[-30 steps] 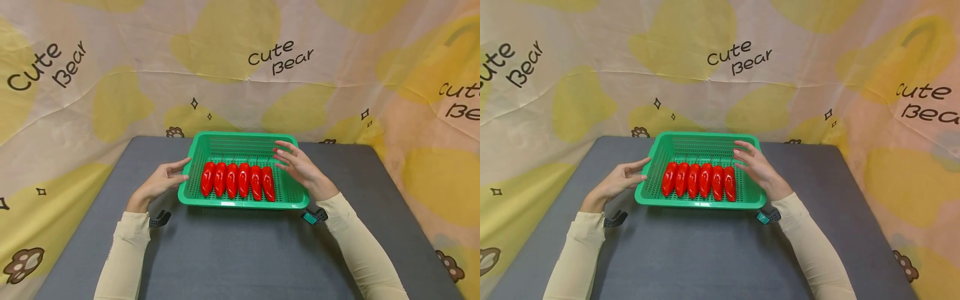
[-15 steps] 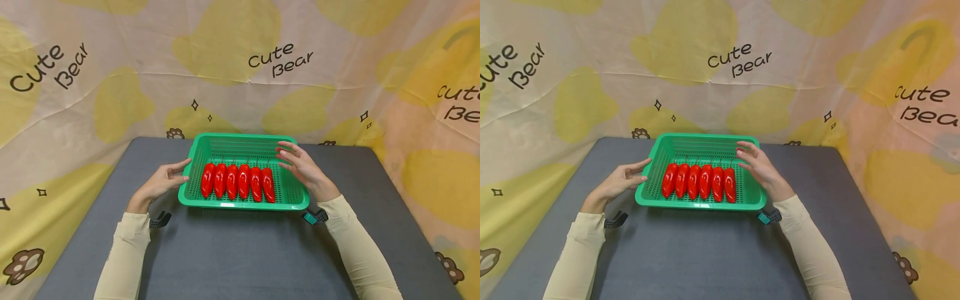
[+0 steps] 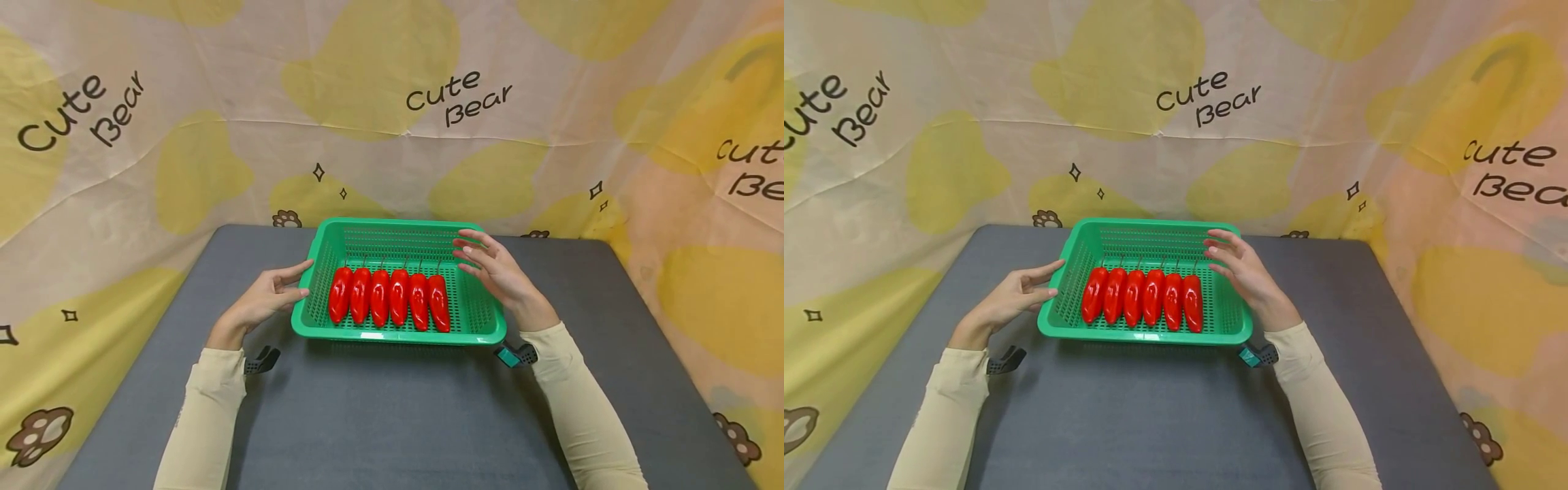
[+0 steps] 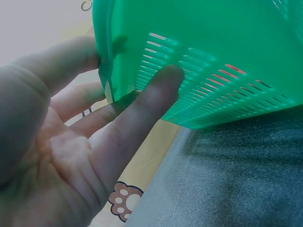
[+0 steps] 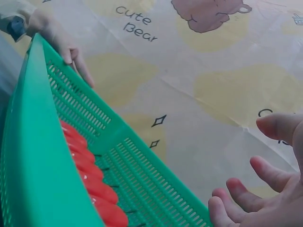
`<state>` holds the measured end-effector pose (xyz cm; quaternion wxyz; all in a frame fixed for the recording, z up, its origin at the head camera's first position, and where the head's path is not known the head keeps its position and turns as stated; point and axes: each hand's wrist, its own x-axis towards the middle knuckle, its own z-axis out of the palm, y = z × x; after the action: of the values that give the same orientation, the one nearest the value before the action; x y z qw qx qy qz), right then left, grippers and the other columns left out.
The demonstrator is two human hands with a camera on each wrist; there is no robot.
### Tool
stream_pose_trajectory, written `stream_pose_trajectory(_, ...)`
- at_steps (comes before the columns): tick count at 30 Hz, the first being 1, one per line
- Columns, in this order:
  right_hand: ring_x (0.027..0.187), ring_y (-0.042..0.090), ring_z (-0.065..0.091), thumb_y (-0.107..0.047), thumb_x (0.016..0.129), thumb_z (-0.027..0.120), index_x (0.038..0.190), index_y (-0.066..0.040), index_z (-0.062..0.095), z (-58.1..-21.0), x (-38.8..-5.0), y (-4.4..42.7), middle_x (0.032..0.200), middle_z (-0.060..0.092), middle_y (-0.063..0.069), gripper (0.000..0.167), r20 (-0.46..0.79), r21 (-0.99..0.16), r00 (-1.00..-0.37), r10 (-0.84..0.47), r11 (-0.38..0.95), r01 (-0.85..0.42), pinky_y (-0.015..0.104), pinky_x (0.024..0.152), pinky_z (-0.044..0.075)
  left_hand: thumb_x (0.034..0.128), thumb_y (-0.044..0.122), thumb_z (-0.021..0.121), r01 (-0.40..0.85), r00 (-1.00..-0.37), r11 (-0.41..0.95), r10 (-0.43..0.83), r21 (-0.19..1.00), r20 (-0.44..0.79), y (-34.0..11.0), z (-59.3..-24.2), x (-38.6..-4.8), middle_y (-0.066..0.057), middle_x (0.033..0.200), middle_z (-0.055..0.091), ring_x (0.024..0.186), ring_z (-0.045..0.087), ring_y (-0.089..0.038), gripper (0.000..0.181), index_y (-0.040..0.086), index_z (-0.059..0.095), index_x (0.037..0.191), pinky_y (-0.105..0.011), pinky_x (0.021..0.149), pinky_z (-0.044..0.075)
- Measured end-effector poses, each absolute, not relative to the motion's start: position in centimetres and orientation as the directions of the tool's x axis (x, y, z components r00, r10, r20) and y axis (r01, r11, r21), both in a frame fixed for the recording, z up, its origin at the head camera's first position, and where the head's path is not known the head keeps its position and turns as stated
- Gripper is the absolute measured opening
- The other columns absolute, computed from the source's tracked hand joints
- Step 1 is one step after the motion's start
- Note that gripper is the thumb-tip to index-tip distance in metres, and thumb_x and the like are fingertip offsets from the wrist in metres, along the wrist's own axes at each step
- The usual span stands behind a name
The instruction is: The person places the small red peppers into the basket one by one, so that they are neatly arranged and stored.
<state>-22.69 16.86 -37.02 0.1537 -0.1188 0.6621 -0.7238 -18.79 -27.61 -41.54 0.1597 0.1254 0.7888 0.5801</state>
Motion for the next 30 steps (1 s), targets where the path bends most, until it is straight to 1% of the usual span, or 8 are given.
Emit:
stream_pose_trajectory(4, 0.124, 0.010, 0.057, -0.021, 0.107, 0.051, 0.147, -0.014, 0.042, -37.38, -22.69, 16.92, 0.140, 0.050, 0.000, 0.041, -0.021, -0.998, -0.925, -0.379, -0.040, 0.039, 0.032, 0.109, 0.043, 0.1001, 0.022, 0.065, 0.011, -0.918, 0.304, 0.381, 0.953, -0.111, -27.61, -41.47, -18.72, -0.018, 0.164, 0.033, 0.114, 0.070, -0.012, 0.068, 0.014, 0.034, 0.159, -0.037, 0.087, 0.062)
stream_pose_trajectory(6, 0.124, 0.012, 0.059, -0.023, 0.107, 0.052, 0.143, -0.018, 0.044, -37.56, -22.67, 16.93, 0.140, 0.051, 0.001, 0.038, -0.018, -0.999, -0.925, -0.378, -0.023, 0.029, 0.037, 0.113, 0.042, 0.1003, 0.023, 0.065, 0.012, -0.918, 0.313, 0.380, 0.950, -0.114, -27.59, -41.45, -18.70, -0.017, 0.164, 0.032, 0.120, 0.068, -0.020, 0.068, 0.015, 0.033, 0.159, -0.038, 0.088, 0.061)
stream_pose_trajectory(10, 0.120, 0.012, 0.063, -0.027, 0.106, 0.053, 0.144, -0.016, 0.044, -37.72, -22.60, 16.88, 0.136, 0.054, -0.001, 0.040, -0.012, -1.000, -0.925, -0.379, -0.004, 0.014, 0.048, 0.118, 0.036, 0.1005, 0.024, 0.065, 0.007, -0.919, 0.324, 0.375, 0.946, -0.122, -27.49, -41.41, -18.69, -0.015, 0.165, 0.032, 0.133, 0.057, -0.036, 0.068, 0.016, 0.033, 0.160, -0.040, 0.089, 0.061)
stream_pose_trajectory(12, 0.117, 0.010, 0.065, -0.027, 0.106, 0.053, 0.145, -0.015, 0.044, -37.80, -22.59, 16.86, 0.136, 0.055, -0.001, 0.041, -0.004, -1.000, -0.925, -0.380, 0.003, 0.003, 0.051, 0.119, 0.034, 0.1004, 0.024, 0.065, 0.006, -0.919, 0.323, 0.374, 0.946, -0.122, -27.49, -41.42, -18.68, -0.015, 0.165, 0.032, 0.135, 0.055, -0.037, 0.068, 0.016, 0.033, 0.160, -0.040, 0.089, 0.061)
stream_pose_trajectory(15, 0.113, 0.008, 0.066, -0.027, 0.107, 0.052, 0.145, -0.014, 0.043, -37.87, -22.56, 16.84, 0.134, 0.057, -0.001, 0.042, 0.010, -1.000, -0.926, -0.378, 0.017, -0.017, 0.052, 0.119, 0.035, 0.1002, 0.024, 0.065, 0.007, -0.920, 0.322, 0.373, 0.947, -0.120, -27.53, -41.40, -18.62, -0.016, 0.164, 0.033, 0.132, 0.059, -0.031, 0.068, 0.016, 0.033, 0.160, -0.039, 0.089, 0.061)
stream_pose_trajectory(19, 0.111, 0.008, 0.067, -0.027, 0.107, 0.052, 0.145, -0.013, 0.044, -37.88, -22.42, 16.83, 0.131, 0.059, -0.003, 0.041, 0.026, -0.998, -0.928, -0.373, 0.040, -0.044, 0.048, 0.116, 0.039, 0.1001, 0.024, 0.066, 0.005, -0.920, 0.316, 0.374, 0.949, -0.120, -27.60, -41.38, -18.64, -0.016, 0.164, 0.033, 0.126, 0.064, -0.021, 0.068, 0.015, 0.033, 0.160, -0.038, 0.088, 0.061)
stream_pose_trajectory(27, 0.109, 0.008, 0.068, -0.023, 0.107, 0.052, 0.143, -0.011, 0.046, -37.81, -22.22, 17.09, 0.128, 0.061, -0.004, 0.039, 0.049, -0.995, -0.936, -0.348, 0.066, -0.077, 0.032, 0.106, 0.048, 0.1003, 0.024, 0.065, 0.002, -0.923, 0.332, 0.364, 0.943, -0.126, -27.44, -41.32, -18.75, -0.014, 0.165, 0.032, 0.139, 0.050, -0.040, 0.068, 0.016, 0.033, 0.160, -0.039, 0.089, 0.061)
stream_pose_trajectory(30, 0.110, 0.011, 0.068, -0.024, 0.107, 0.053, 0.143, -0.012, 0.047, -37.77, -22.15, 17.26, 0.127, 0.061, -0.004, 0.038, 0.055, -0.993, -0.941, -0.334, 0.079, -0.086, 0.033, 0.106, 0.049, 0.1004, 0.023, 0.065, 0.003, -0.923, 0.335, 0.364, 0.942, -0.126, -27.45, -41.32, -18.77, -0.015, 0.165, 0.032, 0.137, 0.051, -0.041, 0.067, 0.016, 0.033, 0.160, -0.040, 0.088, 0.061)
